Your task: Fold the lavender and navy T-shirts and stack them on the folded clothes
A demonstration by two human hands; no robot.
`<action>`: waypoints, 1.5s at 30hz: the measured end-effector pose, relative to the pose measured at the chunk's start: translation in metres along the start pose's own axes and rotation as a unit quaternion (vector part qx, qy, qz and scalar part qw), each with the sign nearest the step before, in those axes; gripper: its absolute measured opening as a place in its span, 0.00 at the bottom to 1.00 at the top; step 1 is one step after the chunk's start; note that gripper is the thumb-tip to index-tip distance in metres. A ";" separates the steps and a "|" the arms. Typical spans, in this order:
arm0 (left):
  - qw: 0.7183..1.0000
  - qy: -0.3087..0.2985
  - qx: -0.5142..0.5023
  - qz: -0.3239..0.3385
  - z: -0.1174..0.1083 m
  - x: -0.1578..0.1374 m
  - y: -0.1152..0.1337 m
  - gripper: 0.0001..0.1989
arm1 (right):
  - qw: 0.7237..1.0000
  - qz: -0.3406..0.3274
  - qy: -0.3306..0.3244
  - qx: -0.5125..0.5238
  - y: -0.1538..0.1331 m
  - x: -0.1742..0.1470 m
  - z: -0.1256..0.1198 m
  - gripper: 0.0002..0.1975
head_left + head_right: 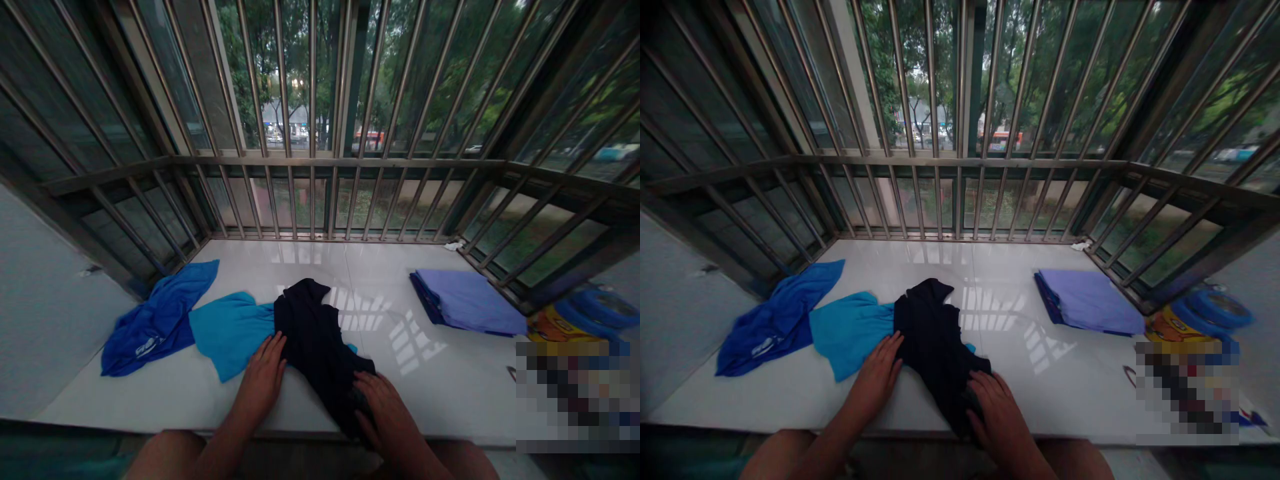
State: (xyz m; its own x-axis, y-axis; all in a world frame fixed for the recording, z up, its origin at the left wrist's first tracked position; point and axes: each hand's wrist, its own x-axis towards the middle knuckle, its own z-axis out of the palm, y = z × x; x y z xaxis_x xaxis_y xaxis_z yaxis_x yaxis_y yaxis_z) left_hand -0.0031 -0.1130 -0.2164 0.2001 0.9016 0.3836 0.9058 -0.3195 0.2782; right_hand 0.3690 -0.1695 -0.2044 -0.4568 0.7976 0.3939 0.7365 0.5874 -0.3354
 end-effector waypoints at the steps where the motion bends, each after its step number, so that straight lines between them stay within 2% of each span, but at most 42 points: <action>1: 1.000 0.001 0.013 0.003 -0.001 0.000 -0.018 0.26 | 1.000 -0.004 -0.010 -0.003 -0.004 0.001 0.003 0.28; 3: 0.999 0.001 0.032 0.013 -0.004 0.000 -0.048 0.26 | 1.000 0.015 0.003 -0.013 -0.008 0.003 0.009 0.27; 5: 0.999 0.001 0.048 0.014 -0.010 0.001 -0.072 0.26 | 0.998 0.049 0.025 -0.024 -0.004 0.004 0.013 0.21; 8: 0.998 -0.011 0.065 -0.020 -0.025 0.010 -0.108 0.27 | 0.994 0.096 -0.001 -0.043 0.009 0.004 0.008 0.15; 12: 0.980 -0.035 0.113 -0.161 -0.056 0.029 -0.154 0.28 | 0.987 0.149 -0.030 -0.053 0.022 -0.001 -0.011 0.15; 14: 0.961 -0.024 0.143 -0.234 -0.065 0.034 -0.161 0.28 | 0.982 0.177 -0.011 -0.059 0.022 -0.006 -0.019 0.18; 16: 0.959 0.004 0.134 -0.250 -0.064 0.036 -0.146 0.28 | 0.977 0.198 0.014 -0.076 0.020 -0.010 -0.022 0.22; 17: 0.968 0.014 0.107 -0.226 -0.058 0.035 -0.131 0.27 | 0.973 0.211 0.024 -0.090 0.019 -0.011 -0.022 0.22; 20: 0.998 -0.008 -0.020 -0.061 -0.031 0.027 -0.060 0.26 | 0.957 0.256 0.034 -0.135 0.015 -0.011 -0.023 0.16; 22: 0.996 -0.050 -0.065 0.033 -0.013 0.021 -0.008 0.31 | 0.952 0.269 0.019 -0.144 0.011 -0.009 -0.027 0.13; 25: 0.991 -0.094 -0.068 0.069 0.001 0.019 0.052 0.38 | 0.958 0.263 -0.005 -0.112 0.006 -0.003 -0.035 0.13; 27: 0.987 -0.126 -0.061 0.082 0.000 0.023 0.075 0.41 | 0.962 0.262 -0.004 -0.070 0.004 0.000 -0.040 0.11; 29: 0.977 -0.169 -0.064 0.110 -0.008 0.029 0.088 0.46 | 0.955 0.295 0.001 -0.041 0.003 0.004 -0.042 0.13; 31: 0.964 -0.215 -0.076 0.135 -0.017 0.036 0.094 0.49 | 0.929 0.369 -0.003 -0.040 0.004 0.011 -0.042 0.19; 33: 0.954 -0.246 -0.098 0.140 -0.027 0.040 0.101 0.45 | 0.898 0.438 -0.030 -0.021 0.004 0.020 -0.043 0.22; 35: 0.948 -0.257 -0.142 0.124 -0.035 0.037 0.111 0.36 | 0.887 0.456 -0.046 0.051 -0.001 0.031 -0.046 0.19; 37: 0.933 -0.266 -0.228 0.081 -0.040 0.028 0.125 0.30 | 0.894 0.419 -0.022 0.158 -0.015 0.040 -0.051 0.14; 39: 0.895 -0.284 -0.345 0.009 -0.043 0.015 0.142 0.39 | 0.897 0.363 0.008 0.253 -0.040 0.046 -0.058 0.15; 41: 0.840 -0.287 -0.452 -0.082 -0.047 0.003 0.156 0.51 | 0.896 0.301 -0.011 0.325 -0.072 0.047 -0.066 0.17; 42: 0.817 -0.279 -0.488 -0.130 -0.049 -0.001 0.160 0.51 | 0.896 0.270 -0.035 0.350 -0.087 0.047 -0.070 0.18; 45: 0.770 -0.239 -0.522 -0.279 -0.058 -0.008 0.162 0.41 | 0.897 0.207 -0.078 0.382 -0.116 0.043 -0.087 0.21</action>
State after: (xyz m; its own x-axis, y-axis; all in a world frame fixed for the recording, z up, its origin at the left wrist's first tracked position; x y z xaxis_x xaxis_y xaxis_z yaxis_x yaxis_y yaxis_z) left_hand 0.1200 -0.1891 -0.1237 0.2304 0.9078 -0.3503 0.1567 0.3207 0.9341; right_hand 0.3074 -0.2153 -0.0742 -0.3312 0.9436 -0.0048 0.3300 0.1110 -0.9374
